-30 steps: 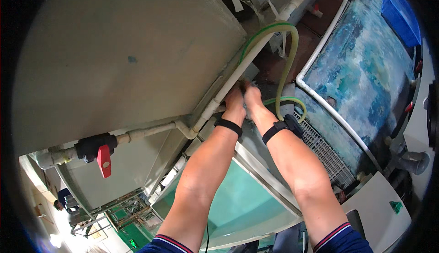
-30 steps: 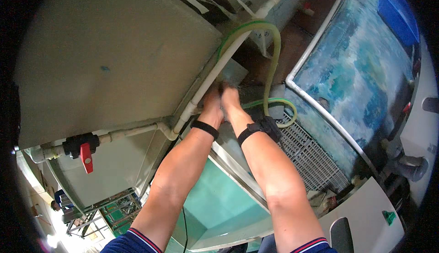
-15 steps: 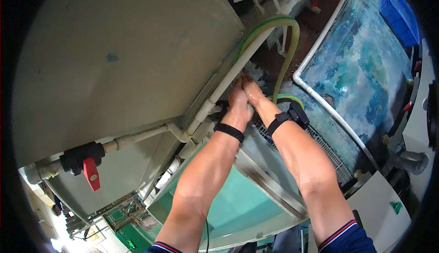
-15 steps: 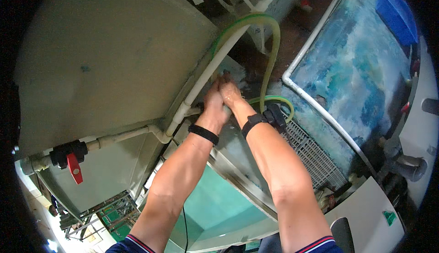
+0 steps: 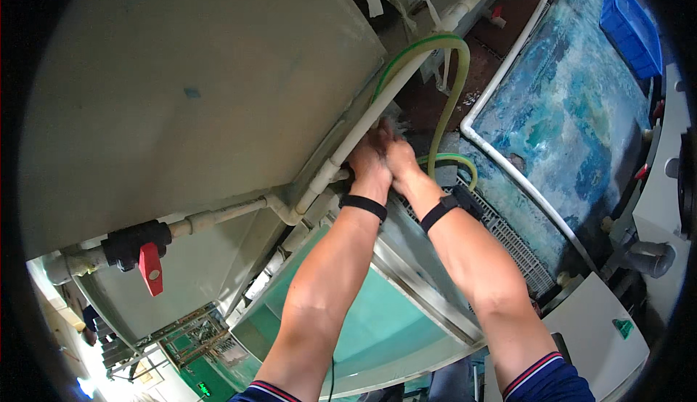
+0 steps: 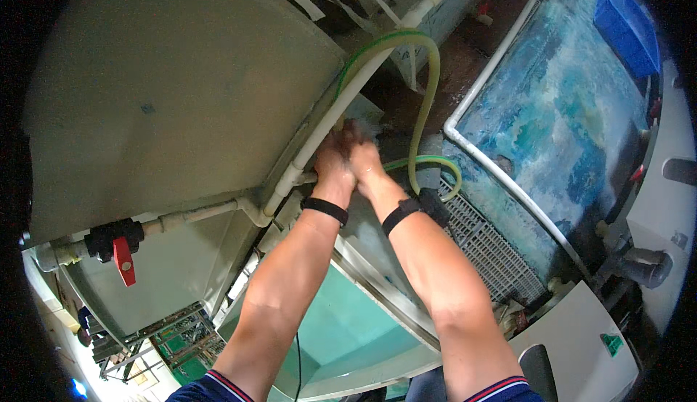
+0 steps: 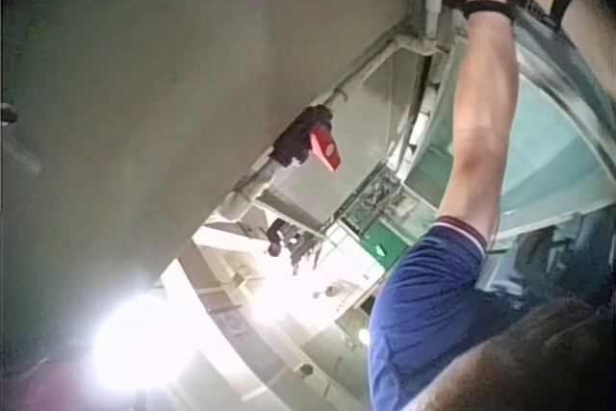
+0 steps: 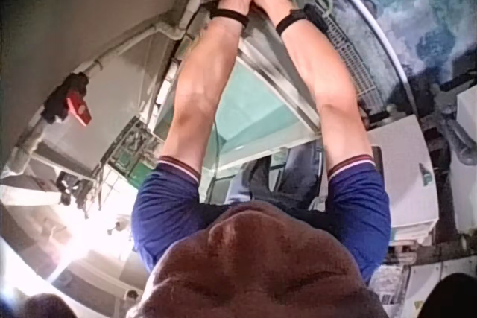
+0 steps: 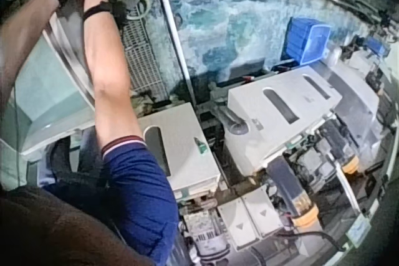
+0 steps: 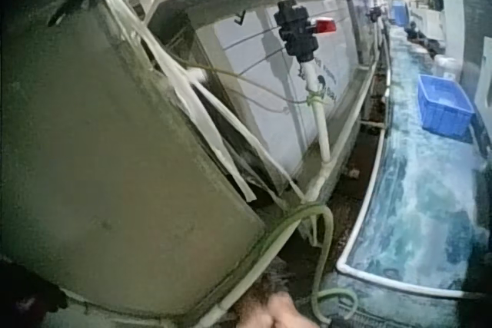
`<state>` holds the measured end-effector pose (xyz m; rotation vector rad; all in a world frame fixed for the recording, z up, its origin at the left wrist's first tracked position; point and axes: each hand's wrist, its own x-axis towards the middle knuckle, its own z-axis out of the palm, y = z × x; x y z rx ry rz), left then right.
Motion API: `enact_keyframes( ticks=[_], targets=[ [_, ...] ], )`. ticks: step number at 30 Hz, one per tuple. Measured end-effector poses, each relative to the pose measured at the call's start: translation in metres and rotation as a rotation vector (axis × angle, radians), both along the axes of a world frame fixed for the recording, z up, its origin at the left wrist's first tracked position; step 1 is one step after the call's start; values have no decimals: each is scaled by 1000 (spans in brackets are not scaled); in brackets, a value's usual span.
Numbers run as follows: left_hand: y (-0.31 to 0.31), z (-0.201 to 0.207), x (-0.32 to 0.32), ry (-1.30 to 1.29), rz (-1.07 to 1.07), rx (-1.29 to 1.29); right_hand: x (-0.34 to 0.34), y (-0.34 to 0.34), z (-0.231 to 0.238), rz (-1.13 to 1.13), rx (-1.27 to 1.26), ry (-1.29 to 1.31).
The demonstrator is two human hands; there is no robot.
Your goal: The recorder cleans hands, walks through a factory floor, inspects green circuit board panels, and reviews paperwork.
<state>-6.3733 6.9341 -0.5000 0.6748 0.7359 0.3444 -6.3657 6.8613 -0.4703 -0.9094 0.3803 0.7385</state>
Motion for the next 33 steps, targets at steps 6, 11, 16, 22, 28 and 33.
enact_keyframes(
  ticks=[6, 11, 16, 22, 28, 33],
  targets=[
    [-2, 7, 1, 120, 6, 249, -24, 12, 3, -197, 131, -94],
    [-42, 1, -2, 196, -11, 2, 0, -21, -28, -1, -97, -71],
    [-10, 6, 6, 39, 191, -39, -23, -16, -16, -9, -12, -94],
    [14, -1, -7, 86, 69, -134, -59, -19, -37, 262, -182, -55],
    [-33, 20, -1, 235, -77, 283, -9, -22, 5, -119, 134, 258],
    [22, -10, -10, 654, -468, 1085, -17, 15, 15, -17, 157, 55]
  ],
)
